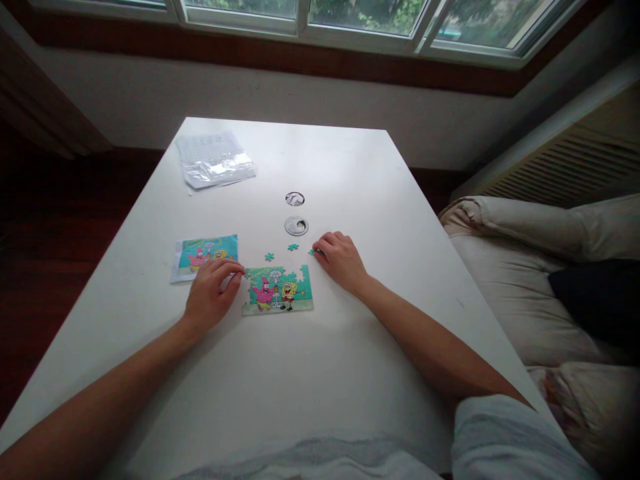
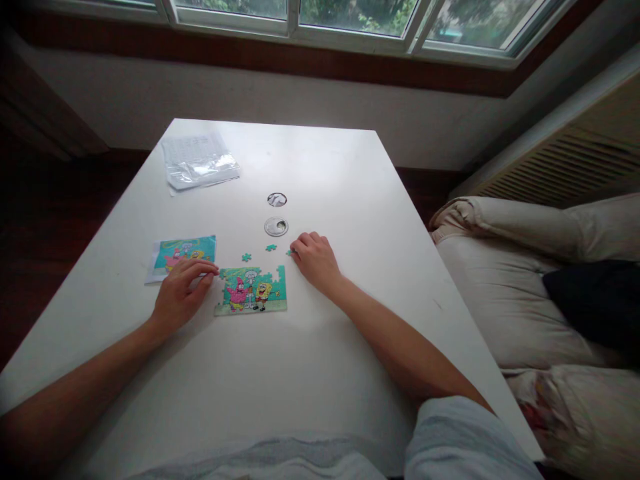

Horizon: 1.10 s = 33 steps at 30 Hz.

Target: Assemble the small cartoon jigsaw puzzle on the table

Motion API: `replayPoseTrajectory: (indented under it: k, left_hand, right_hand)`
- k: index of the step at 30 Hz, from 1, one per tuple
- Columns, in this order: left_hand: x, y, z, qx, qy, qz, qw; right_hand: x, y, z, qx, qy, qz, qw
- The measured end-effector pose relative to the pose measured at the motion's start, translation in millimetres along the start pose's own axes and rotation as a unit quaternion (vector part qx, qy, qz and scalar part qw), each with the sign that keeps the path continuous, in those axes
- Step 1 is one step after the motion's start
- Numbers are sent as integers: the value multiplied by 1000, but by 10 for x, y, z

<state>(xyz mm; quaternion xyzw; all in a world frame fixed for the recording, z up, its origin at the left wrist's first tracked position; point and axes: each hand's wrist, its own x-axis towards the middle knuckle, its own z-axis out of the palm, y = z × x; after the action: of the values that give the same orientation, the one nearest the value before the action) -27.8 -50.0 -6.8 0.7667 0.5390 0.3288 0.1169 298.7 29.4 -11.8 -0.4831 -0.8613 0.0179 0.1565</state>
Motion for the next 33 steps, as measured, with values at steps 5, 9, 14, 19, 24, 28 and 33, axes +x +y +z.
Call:
replayPoseTrajectory:
  k: [5,9,14,19,24,28,33]
  left_hand:
    - [-8,2,16,24,0,-4,1000]
    - [-2,-3,8,44,-2,-3,999]
    - [-66,122,-21,49,-42,48,997]
    - [-253,382,27,71,-128,184,972]
    - [-318,501,76,66,-185,230,953]
    - [-300,500,76,54,-192,248,948]
    - [-293,478,81,35,-196,249,948]
  right_hand:
    - [10,-13,-41,13,-14,12,1000]
    - [-8,-25,-46,37,-9,5,999]
    - [-32,-21,-20,129,12,-38,991]
    - [-33,-44,-61,239,34,-37,970]
    - [-38,-63,-56,321,51,-1,946]
    - [-45,-80,-29,350,39,23,936]
    - [-49,-128,-40,385,15,51,921]
